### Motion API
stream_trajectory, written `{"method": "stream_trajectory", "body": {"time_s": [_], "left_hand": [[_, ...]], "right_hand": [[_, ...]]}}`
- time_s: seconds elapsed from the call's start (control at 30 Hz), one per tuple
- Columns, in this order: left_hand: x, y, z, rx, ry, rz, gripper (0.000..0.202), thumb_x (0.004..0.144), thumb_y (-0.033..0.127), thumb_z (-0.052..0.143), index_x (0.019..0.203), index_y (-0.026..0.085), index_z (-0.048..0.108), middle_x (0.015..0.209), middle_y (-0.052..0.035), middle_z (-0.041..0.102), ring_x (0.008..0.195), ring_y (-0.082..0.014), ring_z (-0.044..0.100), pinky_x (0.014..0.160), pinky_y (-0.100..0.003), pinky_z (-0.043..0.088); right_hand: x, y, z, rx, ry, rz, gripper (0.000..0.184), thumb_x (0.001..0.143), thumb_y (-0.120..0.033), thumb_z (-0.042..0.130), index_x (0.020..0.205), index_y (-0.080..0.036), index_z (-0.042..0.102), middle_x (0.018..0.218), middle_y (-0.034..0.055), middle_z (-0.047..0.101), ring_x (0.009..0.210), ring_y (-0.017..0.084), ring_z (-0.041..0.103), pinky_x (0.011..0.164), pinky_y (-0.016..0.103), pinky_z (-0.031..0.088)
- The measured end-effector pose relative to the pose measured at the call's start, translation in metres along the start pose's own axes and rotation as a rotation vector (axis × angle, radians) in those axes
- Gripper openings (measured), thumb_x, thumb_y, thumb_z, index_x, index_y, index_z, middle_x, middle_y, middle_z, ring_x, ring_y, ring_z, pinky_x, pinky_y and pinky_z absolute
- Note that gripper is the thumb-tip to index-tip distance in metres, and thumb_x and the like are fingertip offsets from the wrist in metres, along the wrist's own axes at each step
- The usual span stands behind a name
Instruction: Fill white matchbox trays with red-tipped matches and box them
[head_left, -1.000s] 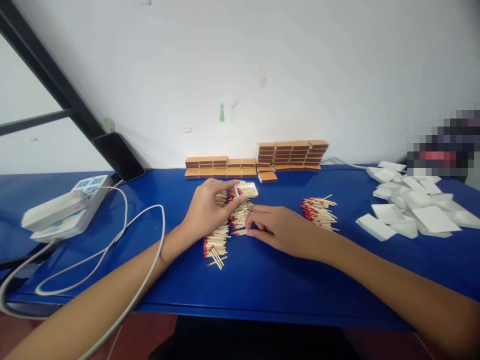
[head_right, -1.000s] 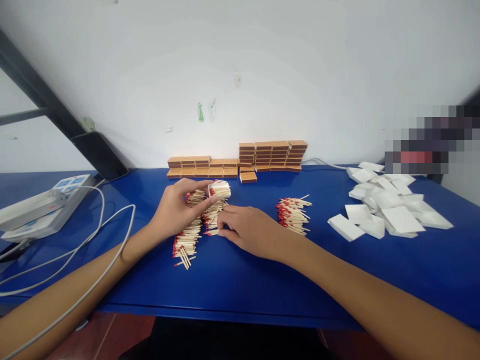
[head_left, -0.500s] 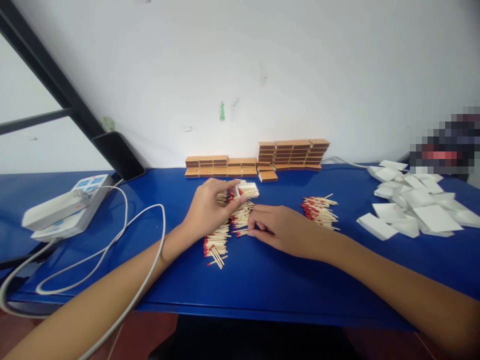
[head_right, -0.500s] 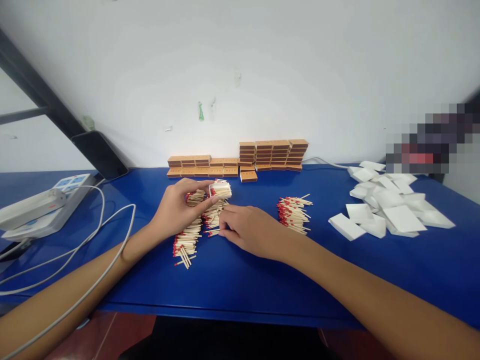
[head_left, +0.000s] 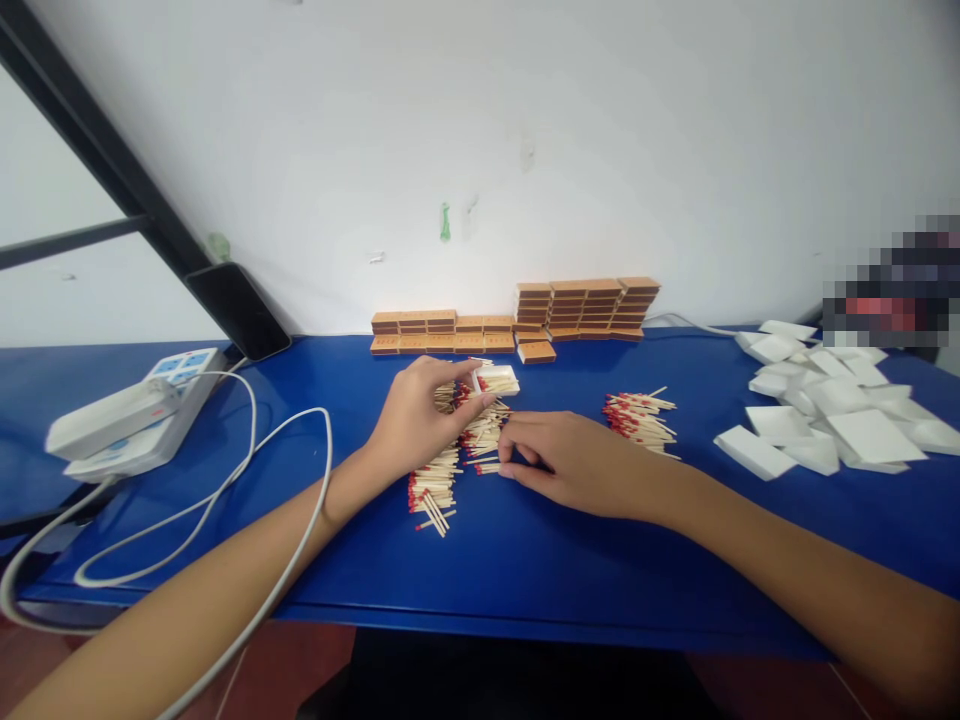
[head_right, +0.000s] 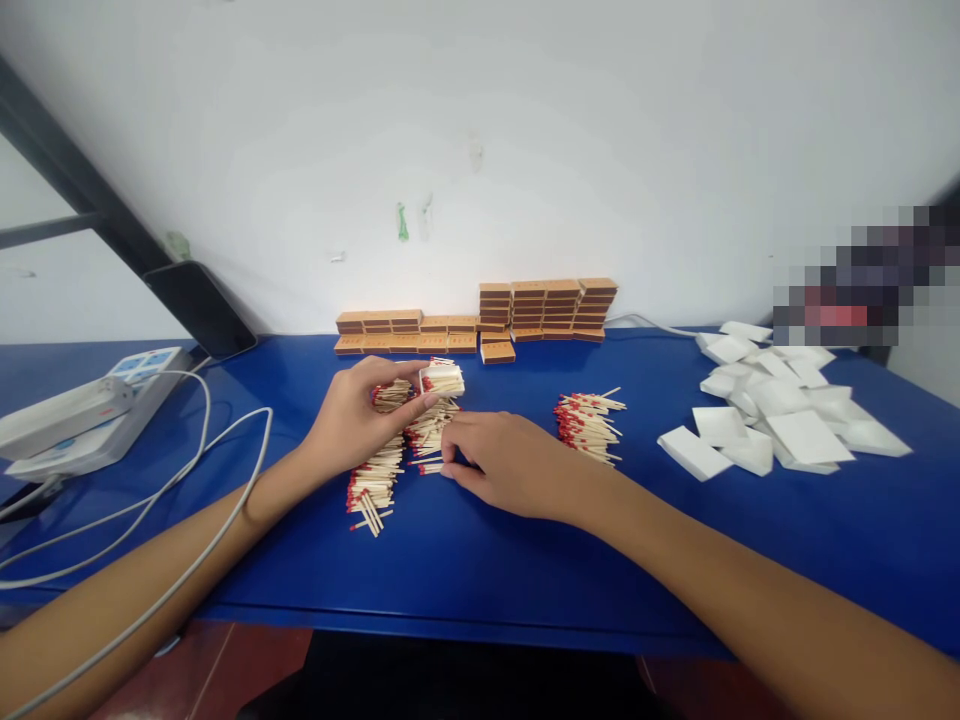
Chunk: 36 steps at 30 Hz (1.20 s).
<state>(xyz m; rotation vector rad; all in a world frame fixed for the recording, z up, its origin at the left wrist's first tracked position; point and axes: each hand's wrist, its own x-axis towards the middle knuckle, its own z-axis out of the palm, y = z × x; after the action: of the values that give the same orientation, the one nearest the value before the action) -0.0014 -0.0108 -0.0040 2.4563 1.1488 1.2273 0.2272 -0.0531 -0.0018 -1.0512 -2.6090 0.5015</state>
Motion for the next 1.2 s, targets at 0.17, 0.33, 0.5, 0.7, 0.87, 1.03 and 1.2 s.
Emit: {"method": "stream_trajectory", "body": {"time_s": [0.17,0.33,0.5,0.7,0.87,1.03,1.2], "left_hand": [[0.0,-0.001,0.0,0.001,-0.001,-0.003,0.036,0.092,0.039,0.08,0.123,0.023,0.077,0.098,-0.0037,0.081,0.093,-0.023,0.072,0.085,-0.039,0.055],[0.0,0.0,0.0,0.008,-0.001,-0.014,0.034,0.091,0.039,0.081,0.121,0.024,0.077,0.1,-0.0046,0.081,0.093,-0.0239,0.072,0.085,-0.041,0.057],[0.0,0.0,0.0,0.019,-0.001,-0.012,0.033,0.091,0.039,0.081,0.12,0.023,0.078,0.101,-0.0054,0.082,0.094,-0.0242,0.074,0.086,-0.04,0.058],[0.0,0.0,-0.001,0.022,-0.004,-0.012,0.033,0.091,0.039,0.081,0.12,0.023,0.078,0.1,-0.0051,0.081,0.093,-0.0239,0.073,0.086,-0.04,0.058],[0.0,-0.001,0.0,0.012,-0.007,-0.005,0.035,0.091,0.04,0.082,0.122,0.024,0.078,0.1,-0.0056,0.081,0.093,-0.0247,0.072,0.084,-0.04,0.057],[0.0,0.0,0.0,0.01,-0.033,-0.015,0.041,0.09,0.042,0.082,0.126,0.023,0.077,0.098,-0.0063,0.081,0.092,-0.0244,0.071,0.084,-0.04,0.055],[-0.001,0.005,-0.001,-0.024,-0.084,0.037,0.039,0.088,0.04,0.085,0.122,0.022,0.078,0.097,-0.0063,0.08,0.09,-0.0226,0.07,0.083,-0.037,0.056]], "right_hand": [[0.001,-0.001,0.0,0.009,-0.07,0.055,0.014,0.105,-0.023,0.057,0.092,-0.02,0.062,0.099,0.0023,0.07,0.081,0.017,0.062,0.073,0.03,0.04],[0.001,-0.003,0.003,-0.109,-0.117,0.101,0.016,0.109,-0.027,0.051,0.098,-0.02,0.06,0.104,0.0039,0.07,0.081,0.02,0.065,0.072,0.032,0.039],[0.0,-0.004,0.005,-0.181,-0.12,0.074,0.015,0.109,-0.026,0.051,0.099,-0.02,0.06,0.105,0.0049,0.07,0.077,0.019,0.064,0.068,0.032,0.037],[-0.001,0.005,0.0,-0.117,-0.051,0.078,0.017,0.11,-0.028,0.047,0.1,-0.021,0.059,0.104,0.0039,0.069,0.078,0.019,0.064,0.068,0.032,0.038],[-0.001,0.016,-0.018,-0.067,0.072,0.084,0.02,0.109,-0.034,0.047,0.099,-0.023,0.059,0.101,0.005,0.069,0.078,0.019,0.062,0.069,0.032,0.04],[0.001,0.024,-0.033,-0.068,0.241,0.12,0.019,0.107,-0.034,0.046,0.097,-0.022,0.058,0.097,0.0057,0.065,0.079,0.02,0.058,0.071,0.032,0.04],[0.004,0.026,-0.029,-0.133,0.326,0.146,0.017,0.106,-0.034,0.049,0.098,-0.022,0.057,0.095,0.0051,0.062,0.076,0.02,0.055,0.069,0.032,0.038]]}}
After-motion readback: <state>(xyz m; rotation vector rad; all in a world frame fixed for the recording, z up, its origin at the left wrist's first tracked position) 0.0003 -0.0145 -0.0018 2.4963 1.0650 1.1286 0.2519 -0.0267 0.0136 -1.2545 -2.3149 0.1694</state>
